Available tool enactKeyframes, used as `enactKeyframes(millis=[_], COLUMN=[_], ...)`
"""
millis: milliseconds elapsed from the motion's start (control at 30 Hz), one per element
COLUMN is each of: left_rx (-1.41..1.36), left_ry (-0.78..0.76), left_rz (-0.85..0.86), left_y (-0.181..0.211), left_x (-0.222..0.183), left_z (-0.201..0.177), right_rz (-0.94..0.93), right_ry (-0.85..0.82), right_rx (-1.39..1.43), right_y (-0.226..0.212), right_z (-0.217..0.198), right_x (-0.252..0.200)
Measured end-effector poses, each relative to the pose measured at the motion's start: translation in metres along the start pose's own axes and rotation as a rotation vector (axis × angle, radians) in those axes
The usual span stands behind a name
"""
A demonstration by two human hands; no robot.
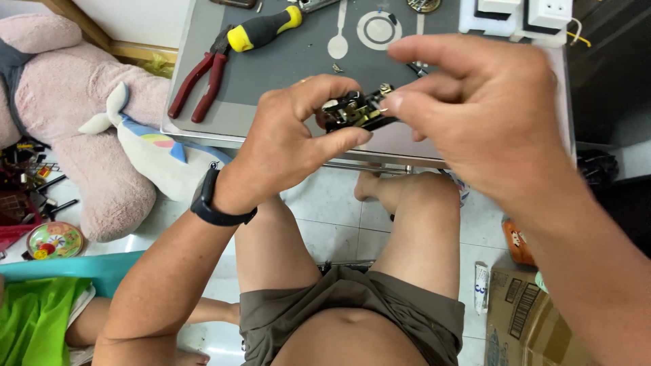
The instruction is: Assembling the internal components of an electrical switch by hand and using a small tool.
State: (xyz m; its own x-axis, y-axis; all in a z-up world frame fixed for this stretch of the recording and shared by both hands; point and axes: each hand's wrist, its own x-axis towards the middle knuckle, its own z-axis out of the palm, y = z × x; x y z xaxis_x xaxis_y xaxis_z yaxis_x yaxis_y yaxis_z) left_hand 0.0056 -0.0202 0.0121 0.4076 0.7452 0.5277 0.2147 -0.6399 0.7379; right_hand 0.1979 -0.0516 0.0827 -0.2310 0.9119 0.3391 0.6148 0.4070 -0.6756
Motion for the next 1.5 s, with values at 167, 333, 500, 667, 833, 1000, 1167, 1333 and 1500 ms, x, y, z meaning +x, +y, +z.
enactKeyframes(millis=[167,333,500,667,833,1000,1167,1333,1500], left_rx=[0.214,0.25,0.27,0.325,0.394,0.41,0.63,0.714,0.767], left_ry=[0.066,0.05,0.042,0.047,0.073,0.093,0.138,0.168,0.132], left_rz=[0.165,0.183,0.195,0.228,0.263,0.264,0.375,0.464,0.587], left_y=[-0.001,0.001,0.001,0.002,-0.001,0.001,0.003,0.009,0.008], left_x=[-0.006,-0.007,-0.007,-0.005,-0.006,-0.005,-0.004,-0.002,0.0], left_z=[0.004,0.003,0.004,0.005,0.01,0.013,0.013,0.011,0.004], right_rz=[0.044,0.121,0.09,0.207,0.233,0.223,0.252,0.226,0.095], right_ry=[0.004,0.018,0.048,0.086,0.161,0.202,0.358,0.437,0.468], right_rx=[0.101,0.227,0.206,0.39,0.455,0.557,0.631,0.831,0.781], right_y=[0.011,0.015,0.018,0.022,0.024,0.022,0.021,0.027,0.028], right_z=[0.015,0.022,0.025,0.03,0.038,0.043,0.055,0.071,0.076], right_x=[-0.002,-0.004,-0.007,-0.008,-0.012,-0.015,-0.019,-0.035,-0.049])
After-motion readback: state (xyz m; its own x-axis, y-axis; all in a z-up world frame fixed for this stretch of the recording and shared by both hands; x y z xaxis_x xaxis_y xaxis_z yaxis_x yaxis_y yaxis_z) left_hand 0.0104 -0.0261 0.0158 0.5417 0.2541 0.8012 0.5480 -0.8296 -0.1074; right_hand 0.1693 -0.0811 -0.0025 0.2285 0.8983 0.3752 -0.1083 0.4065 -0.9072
